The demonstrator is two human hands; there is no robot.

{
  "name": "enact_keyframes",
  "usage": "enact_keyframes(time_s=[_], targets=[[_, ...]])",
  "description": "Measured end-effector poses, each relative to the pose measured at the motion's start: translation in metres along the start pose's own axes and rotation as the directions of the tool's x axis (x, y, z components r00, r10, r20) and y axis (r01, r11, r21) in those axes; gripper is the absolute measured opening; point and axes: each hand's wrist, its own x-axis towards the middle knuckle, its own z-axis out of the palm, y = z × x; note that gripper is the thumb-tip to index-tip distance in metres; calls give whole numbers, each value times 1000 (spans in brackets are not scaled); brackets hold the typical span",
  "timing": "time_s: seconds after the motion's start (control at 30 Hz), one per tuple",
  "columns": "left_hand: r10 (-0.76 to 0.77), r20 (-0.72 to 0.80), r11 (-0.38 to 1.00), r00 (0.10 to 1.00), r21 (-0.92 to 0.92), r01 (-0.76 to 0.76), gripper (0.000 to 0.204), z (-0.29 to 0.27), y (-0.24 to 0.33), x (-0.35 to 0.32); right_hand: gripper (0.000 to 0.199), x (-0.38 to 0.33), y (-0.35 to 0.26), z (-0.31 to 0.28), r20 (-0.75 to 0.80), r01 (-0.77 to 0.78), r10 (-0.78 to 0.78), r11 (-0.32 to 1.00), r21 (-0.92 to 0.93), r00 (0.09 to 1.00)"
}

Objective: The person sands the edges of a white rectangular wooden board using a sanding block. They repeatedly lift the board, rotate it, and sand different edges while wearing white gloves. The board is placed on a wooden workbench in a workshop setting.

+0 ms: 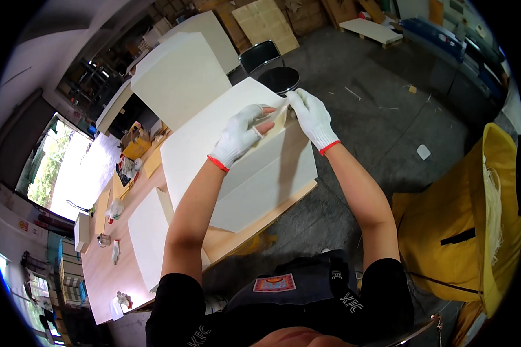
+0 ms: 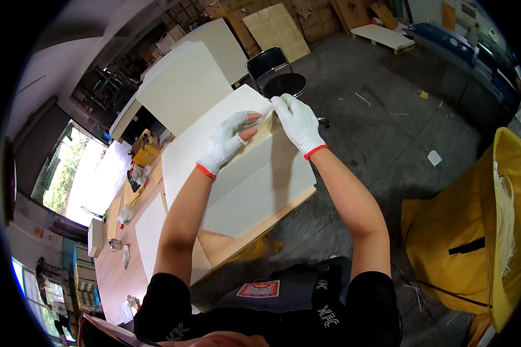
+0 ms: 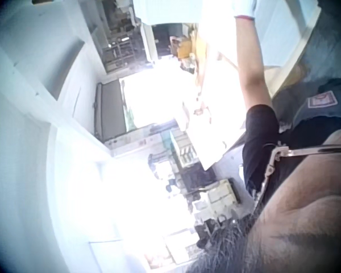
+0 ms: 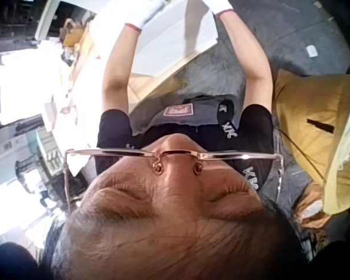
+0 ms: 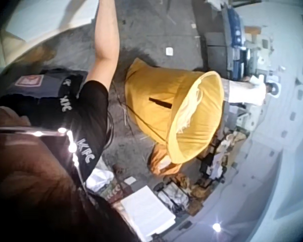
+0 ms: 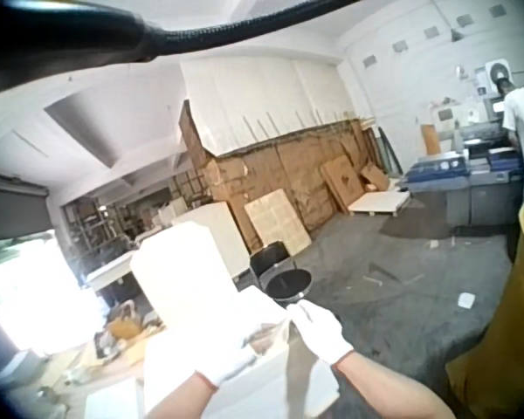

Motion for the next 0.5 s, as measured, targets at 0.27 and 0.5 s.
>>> enact_keyframes(time_s=[0.27,0.5], targets=[[31,-42,997,999,-71,-34,42,1,-8,2,51,-3,-7,-1,5,-12,12,1000,-14,1000],[-25,-22,991,999,130,28,37,2,2,-1,50,-1,-6,0,-9,20,-21,998,-64,1000]])
